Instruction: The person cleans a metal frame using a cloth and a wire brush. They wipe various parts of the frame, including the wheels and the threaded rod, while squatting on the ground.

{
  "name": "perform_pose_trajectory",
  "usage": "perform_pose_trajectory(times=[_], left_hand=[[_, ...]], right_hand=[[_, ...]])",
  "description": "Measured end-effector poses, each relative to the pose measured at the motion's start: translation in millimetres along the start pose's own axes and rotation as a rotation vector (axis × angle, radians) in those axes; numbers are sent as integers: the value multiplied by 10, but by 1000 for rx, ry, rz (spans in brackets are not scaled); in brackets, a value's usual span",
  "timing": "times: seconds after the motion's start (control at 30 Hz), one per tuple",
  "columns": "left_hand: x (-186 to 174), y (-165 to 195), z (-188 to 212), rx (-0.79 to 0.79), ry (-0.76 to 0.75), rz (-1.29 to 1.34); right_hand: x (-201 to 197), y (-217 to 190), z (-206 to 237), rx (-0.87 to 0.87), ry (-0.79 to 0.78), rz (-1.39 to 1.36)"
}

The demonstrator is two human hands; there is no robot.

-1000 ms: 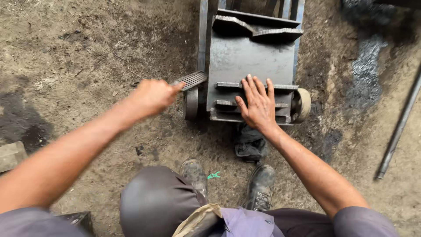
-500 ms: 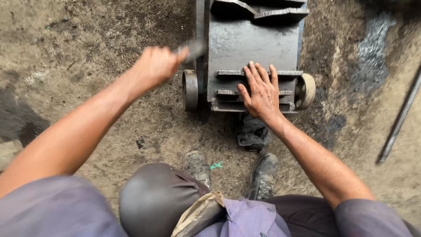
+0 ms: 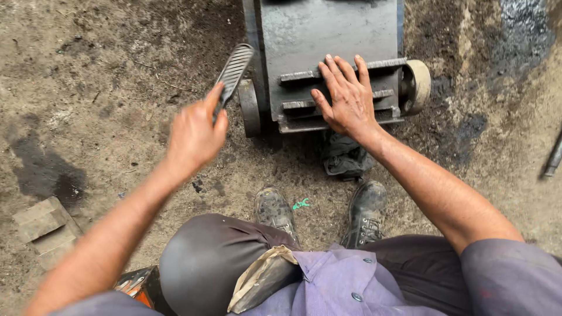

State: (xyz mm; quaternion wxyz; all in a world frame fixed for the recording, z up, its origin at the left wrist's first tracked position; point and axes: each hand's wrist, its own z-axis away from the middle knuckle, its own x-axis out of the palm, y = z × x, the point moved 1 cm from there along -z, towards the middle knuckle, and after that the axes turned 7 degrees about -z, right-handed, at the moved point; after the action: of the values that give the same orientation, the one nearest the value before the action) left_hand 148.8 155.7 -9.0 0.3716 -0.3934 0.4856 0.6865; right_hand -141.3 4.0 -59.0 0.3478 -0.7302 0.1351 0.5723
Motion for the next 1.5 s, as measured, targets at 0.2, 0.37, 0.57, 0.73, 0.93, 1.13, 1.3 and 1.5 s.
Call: perform_pose_trajectory(times=[0.2,0.37,0.57,0.73,0.93,1.13,1.3,1.5], left_hand=[[737,114,871,-139,231,522],[1463,169,1386,-488,-90,892],[1966,338,1471,-311,49,886],[2230,519,1088,-455,2,1202],[2327,729,349,-596,85,1605],[2279,746,-111,-576,260,1527],[2234,686,554,-713,42,1440],[2210,714,189,-650,109,1711]], right_hand=[[37,-2,7,-21,-1,18],[50,-40,16,-12,-23,-1],[45,-68,33,-39,-1,17],[50,-60,33,-40,11,10],[40,-75,32,-47,31,11],[47,-93,6,-44,16,10],[72,-68,-41,-55,17,27],[80,-77,-33,-55,16,12]])
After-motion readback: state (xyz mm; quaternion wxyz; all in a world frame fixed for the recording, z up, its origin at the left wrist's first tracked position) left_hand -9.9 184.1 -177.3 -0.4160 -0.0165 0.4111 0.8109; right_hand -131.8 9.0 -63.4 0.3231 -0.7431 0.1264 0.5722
